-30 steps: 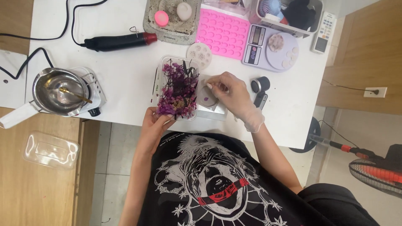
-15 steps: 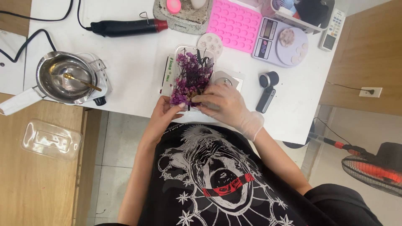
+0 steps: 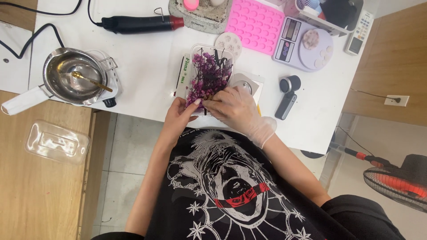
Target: Placing dried flowers into a silicone mold on a digital scale to prepare for candle making.
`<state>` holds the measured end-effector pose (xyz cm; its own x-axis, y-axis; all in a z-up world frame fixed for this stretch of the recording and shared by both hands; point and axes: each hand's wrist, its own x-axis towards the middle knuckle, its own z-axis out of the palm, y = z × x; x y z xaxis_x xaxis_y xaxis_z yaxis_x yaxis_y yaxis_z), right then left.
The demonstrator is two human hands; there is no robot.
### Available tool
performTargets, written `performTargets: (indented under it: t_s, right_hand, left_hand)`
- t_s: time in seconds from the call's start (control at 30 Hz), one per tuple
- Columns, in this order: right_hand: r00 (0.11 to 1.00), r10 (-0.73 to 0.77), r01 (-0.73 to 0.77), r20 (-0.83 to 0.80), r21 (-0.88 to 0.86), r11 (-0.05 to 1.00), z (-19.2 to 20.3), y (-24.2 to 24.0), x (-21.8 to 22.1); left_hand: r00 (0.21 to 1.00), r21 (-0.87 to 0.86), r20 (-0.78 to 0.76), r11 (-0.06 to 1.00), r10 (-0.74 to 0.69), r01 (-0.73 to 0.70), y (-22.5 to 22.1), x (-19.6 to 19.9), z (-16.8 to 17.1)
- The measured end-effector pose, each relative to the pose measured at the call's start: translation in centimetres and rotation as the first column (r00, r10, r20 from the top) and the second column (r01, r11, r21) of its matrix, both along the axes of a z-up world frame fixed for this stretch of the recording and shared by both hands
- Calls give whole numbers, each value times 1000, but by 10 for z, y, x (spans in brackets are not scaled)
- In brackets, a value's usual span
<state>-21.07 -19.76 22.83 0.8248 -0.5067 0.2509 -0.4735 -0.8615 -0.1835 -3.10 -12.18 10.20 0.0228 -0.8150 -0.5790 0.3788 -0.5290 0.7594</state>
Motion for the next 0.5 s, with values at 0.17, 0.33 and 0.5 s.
performTargets:
  t_s: [0.17,0.33,0.5]
  right_hand:
    - [992,-76,57,96,187,981,-10,-2,-2]
    - [967,-202,125,154,404,906,-19,-3,-8]
    - [943,-299,174,145,549,817,-22,-7,-10]
  left_hand:
    - [1000,-3,13,1000,12,-12,1,0,0]
    - [1000,-9,28,1000,0,1,1,0,0]
    - [998,-27,61,1000,-8,10,2,0,2]
